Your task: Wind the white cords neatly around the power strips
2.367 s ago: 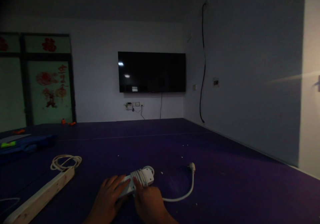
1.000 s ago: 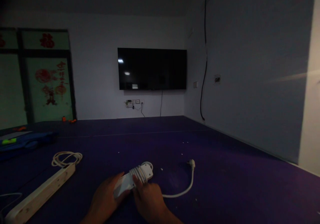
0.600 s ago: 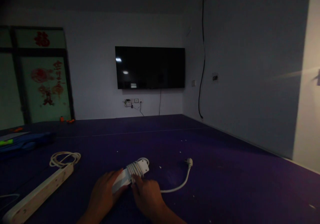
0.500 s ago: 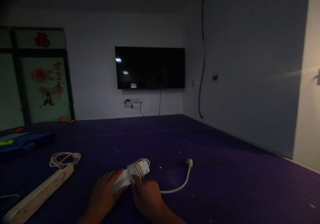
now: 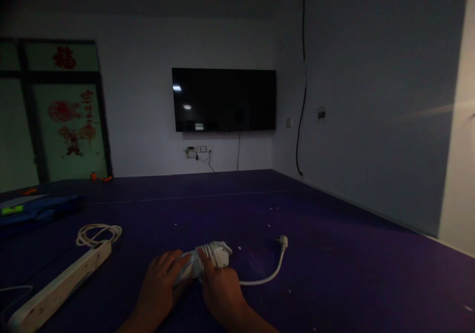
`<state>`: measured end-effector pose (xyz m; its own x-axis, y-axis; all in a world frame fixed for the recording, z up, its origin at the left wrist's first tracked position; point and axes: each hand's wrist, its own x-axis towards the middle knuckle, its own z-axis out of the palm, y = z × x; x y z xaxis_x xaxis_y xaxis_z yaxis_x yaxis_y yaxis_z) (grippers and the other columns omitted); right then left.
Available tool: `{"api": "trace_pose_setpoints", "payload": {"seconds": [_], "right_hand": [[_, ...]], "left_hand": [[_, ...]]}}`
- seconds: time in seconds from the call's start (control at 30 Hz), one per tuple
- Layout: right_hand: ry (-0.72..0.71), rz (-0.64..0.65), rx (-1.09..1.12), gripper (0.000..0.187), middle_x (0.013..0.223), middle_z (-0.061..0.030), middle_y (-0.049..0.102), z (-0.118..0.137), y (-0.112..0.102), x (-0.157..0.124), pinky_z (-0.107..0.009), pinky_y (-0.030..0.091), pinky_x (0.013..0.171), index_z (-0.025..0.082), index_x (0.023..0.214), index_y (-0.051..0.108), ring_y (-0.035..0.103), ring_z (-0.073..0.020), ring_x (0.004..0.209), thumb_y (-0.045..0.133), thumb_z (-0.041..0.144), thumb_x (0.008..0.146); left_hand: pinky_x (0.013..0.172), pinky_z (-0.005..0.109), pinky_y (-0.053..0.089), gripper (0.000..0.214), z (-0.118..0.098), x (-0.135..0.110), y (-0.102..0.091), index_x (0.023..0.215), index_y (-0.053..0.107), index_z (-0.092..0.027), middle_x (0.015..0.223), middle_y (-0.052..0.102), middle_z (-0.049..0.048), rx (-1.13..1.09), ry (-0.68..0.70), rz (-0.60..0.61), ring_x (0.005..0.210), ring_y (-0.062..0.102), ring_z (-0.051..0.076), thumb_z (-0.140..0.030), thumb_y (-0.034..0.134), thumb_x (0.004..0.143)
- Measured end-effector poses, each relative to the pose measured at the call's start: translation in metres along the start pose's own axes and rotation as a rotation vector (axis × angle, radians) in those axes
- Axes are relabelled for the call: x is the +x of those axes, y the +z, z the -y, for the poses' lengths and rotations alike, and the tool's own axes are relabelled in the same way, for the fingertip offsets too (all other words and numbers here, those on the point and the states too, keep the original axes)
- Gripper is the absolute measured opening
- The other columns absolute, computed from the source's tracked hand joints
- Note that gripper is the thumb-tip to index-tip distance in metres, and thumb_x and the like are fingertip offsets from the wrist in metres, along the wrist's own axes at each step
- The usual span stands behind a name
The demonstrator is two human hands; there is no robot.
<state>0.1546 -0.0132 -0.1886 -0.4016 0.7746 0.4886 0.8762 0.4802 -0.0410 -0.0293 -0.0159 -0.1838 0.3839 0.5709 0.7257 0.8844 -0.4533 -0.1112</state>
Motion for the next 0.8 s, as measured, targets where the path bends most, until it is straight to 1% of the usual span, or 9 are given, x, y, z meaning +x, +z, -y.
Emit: {"api": "trace_pose_setpoints", "payload": {"seconds": [0.1, 0.2, 0.33, 0.47, 0.57, 0.7, 0.8], "right_hand": [[0.009, 0.012, -0.031, 0.058, 0.073, -0.0053, 0.070, 0.0004, -0.0002, 0.0010, -0.022, 0.041, 0.049, 0.020, 0.135, 0.035, 0.065, -0.0191, 0.057, 0.042, 0.009, 0.079], [-0.001, 0.010, -0.029, 0.059, 0.075, -0.0056, 0.070, 0.0003, 0.0000, 0.0013, -0.022, 0.042, 0.050, 0.019, 0.135, 0.035, 0.065, -0.0196, 0.058, 0.043, 0.007, 0.077], [-0.020, -0.010, -0.006, 0.061, 0.070, -0.0050, 0.070, -0.0005, 0.0010, 0.0003, -0.023, 0.043, 0.050, 0.018, 0.135, 0.035, 0.064, -0.0195, 0.055, 0.043, 0.006, 0.076], [-0.054, -0.075, 0.020, 0.057, 0.067, -0.0048, 0.069, -0.0016, 0.0017, -0.0011, -0.022, 0.043, 0.050, 0.020, 0.133, 0.039, 0.064, -0.0186, 0.054, 0.042, 0.008, 0.078], [-0.071, -0.086, 0.034, 0.055, 0.066, -0.0048, 0.069, -0.0015, 0.0002, -0.0017, -0.023, 0.045, 0.052, 0.020, 0.131, 0.041, 0.064, -0.0188, 0.055, 0.041, 0.008, 0.078], [-0.054, -0.081, 0.048, 0.051, 0.066, -0.0051, 0.069, -0.0019, -0.0002, -0.0017, -0.023, 0.045, 0.051, 0.020, 0.130, 0.043, 0.064, -0.0194, 0.054, 0.040, 0.010, 0.080], [-0.054, -0.098, 0.061, 0.048, 0.066, -0.0049, 0.069, -0.0040, 0.0024, -0.0016, -0.024, 0.046, 0.051, 0.020, 0.129, 0.044, 0.065, -0.0196, 0.054, 0.038, 0.011, 0.082]], "left_hand": [[0.080, 0.036, 0.041, 0.034, 0.0008, 0.0001, 0.0005, 0.113, 0.057, -0.028, 0.106, 0.063, 0.0043, 0.009, 0.041, -0.024, 0.095, 0.055, 0.022, -0.036, 0.054, 0.080], [0.079, 0.036, 0.041, 0.034, 0.0015, 0.0012, -0.0001, 0.114, 0.056, -0.029, 0.106, 0.063, 0.0038, 0.007, 0.068, -0.027, 0.094, 0.055, 0.021, -0.035, 0.054, 0.081], [0.079, 0.037, 0.041, 0.035, -0.0007, 0.0019, -0.0024, 0.115, 0.055, -0.029, 0.106, 0.062, 0.0040, 0.012, 0.048, -0.005, 0.094, 0.054, 0.022, -0.034, 0.054, 0.080], [0.080, 0.038, 0.041, 0.034, -0.0051, 0.0013, -0.0040, 0.113, 0.057, -0.028, 0.107, 0.062, 0.0052, 0.015, 0.014, 0.016, 0.095, 0.054, 0.022, -0.032, 0.054, 0.080], [0.080, 0.038, 0.041, 0.035, -0.0069, 0.0012, -0.0046, 0.114, 0.057, -0.029, 0.109, 0.062, 0.0055, 0.025, 0.016, 0.018, 0.096, 0.054, 0.023, -0.030, 0.055, 0.079], [0.080, 0.037, 0.041, 0.037, -0.0069, 0.0018, -0.0049, 0.116, 0.055, -0.031, 0.107, 0.062, 0.0046, 0.047, 0.053, 0.009, 0.094, 0.054, 0.022, -0.028, 0.054, 0.079], [0.080, 0.037, 0.041, 0.036, -0.0065, 0.0020, -0.0046, 0.116, 0.055, -0.030, 0.107, 0.062, 0.0050, 0.058, 0.086, 0.000, 0.093, 0.054, 0.022, -0.029, 0.054, 0.080]]}}
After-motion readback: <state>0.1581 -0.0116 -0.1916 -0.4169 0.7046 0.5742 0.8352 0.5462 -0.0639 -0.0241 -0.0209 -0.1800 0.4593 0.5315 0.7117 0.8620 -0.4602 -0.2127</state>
